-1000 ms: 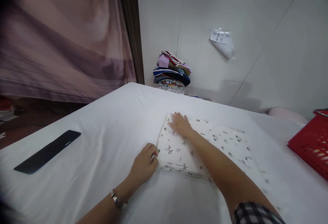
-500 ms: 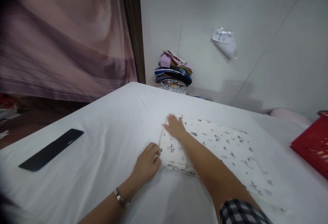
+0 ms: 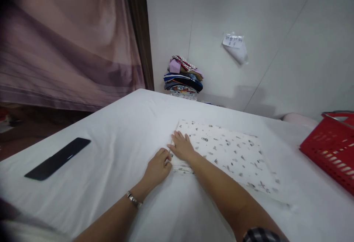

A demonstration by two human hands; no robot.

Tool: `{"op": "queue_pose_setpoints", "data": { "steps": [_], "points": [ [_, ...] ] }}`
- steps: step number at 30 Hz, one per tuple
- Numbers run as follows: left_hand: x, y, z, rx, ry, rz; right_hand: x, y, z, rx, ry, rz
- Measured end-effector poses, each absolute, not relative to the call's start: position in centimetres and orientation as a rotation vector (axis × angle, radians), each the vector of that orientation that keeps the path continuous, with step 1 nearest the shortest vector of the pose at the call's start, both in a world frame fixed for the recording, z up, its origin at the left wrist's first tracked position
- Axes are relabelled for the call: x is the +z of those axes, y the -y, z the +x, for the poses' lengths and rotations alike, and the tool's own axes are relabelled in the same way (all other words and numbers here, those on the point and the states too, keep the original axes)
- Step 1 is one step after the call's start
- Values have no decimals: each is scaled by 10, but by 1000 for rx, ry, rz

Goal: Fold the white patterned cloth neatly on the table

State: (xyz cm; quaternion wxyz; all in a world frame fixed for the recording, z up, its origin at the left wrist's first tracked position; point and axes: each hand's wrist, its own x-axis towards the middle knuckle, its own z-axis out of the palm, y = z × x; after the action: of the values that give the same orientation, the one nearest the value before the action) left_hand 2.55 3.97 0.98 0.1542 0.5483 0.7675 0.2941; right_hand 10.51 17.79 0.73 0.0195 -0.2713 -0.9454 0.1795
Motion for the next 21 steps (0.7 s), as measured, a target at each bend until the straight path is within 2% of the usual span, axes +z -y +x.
{"op": "queue_pose_setpoints", "data": {
  "steps": [5,12,21],
  "points": [
    [13,-37,26,861,-2178,1592,21,-174,121,636,2808,-909],
    [10,-37,24,927,-2178,1573,11,-132,174,536,2876,-753],
    [2,-41,14,1110,-2170,1429,9,-102,175,385,2912,-682]
  ]
}}
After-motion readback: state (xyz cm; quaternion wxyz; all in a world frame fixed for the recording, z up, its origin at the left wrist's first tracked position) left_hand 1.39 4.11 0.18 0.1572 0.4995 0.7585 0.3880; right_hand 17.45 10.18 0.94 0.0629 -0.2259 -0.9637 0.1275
